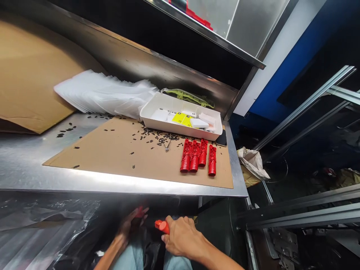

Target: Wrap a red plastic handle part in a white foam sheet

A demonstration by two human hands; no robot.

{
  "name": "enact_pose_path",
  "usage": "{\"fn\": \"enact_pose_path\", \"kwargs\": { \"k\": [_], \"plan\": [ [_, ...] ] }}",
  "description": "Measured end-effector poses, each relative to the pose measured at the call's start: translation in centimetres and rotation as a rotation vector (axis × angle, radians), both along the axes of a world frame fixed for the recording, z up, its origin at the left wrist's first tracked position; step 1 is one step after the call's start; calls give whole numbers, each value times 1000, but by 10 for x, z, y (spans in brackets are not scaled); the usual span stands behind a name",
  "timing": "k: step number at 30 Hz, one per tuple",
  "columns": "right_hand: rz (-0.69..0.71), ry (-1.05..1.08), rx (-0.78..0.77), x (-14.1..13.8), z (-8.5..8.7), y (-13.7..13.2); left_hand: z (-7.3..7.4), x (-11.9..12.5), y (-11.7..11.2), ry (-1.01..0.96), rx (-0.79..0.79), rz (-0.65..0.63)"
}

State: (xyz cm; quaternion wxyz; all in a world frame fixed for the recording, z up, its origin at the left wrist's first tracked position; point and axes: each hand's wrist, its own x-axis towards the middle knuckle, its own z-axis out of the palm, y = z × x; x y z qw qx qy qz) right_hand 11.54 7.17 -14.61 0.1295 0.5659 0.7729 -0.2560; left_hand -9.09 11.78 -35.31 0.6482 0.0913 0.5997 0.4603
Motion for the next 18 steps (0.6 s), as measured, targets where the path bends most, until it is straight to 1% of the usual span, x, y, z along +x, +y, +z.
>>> {"fn": "enact_pose_path", "kwargs": {
  "k": [3, 5, 6, 7, 9, 11, 12, 13, 15, 18],
  "plan": [
    [-34, -25, 9, -6, 0, 14, 12, -15, 0, -199, -75, -17],
    [-64, -43, 27, -10, 1, 25, 19, -21, -2, -265, -96, 25],
    [-65, -45, 32, -11, 2, 26, 22, -22, -3, -286, -98, 56],
    [-51, -41, 33, -13, 4, 23, 24, -23, -3, -301, -96, 90],
    [14, -13, 11, -15, 7, 9, 26, -22, -4, -323, -87, 148],
    [81, 18, -25, -16, 10, -7, 26, -19, -4, -332, -86, 178],
    [89, 27, -33, -16, 12, -12, 27, -18, -4, -330, -92, 178],
    [76, 31, -29, -16, 14, -13, 27, -17, -4, -325, -99, 167],
    [1, 35, 12, -13, 22, -7, 29, -16, -3, -310, -106, 129],
    [-102, 95, 59, -1, 41, 1, 34, -15, 0, -250, -109, 69]
  ]
}}
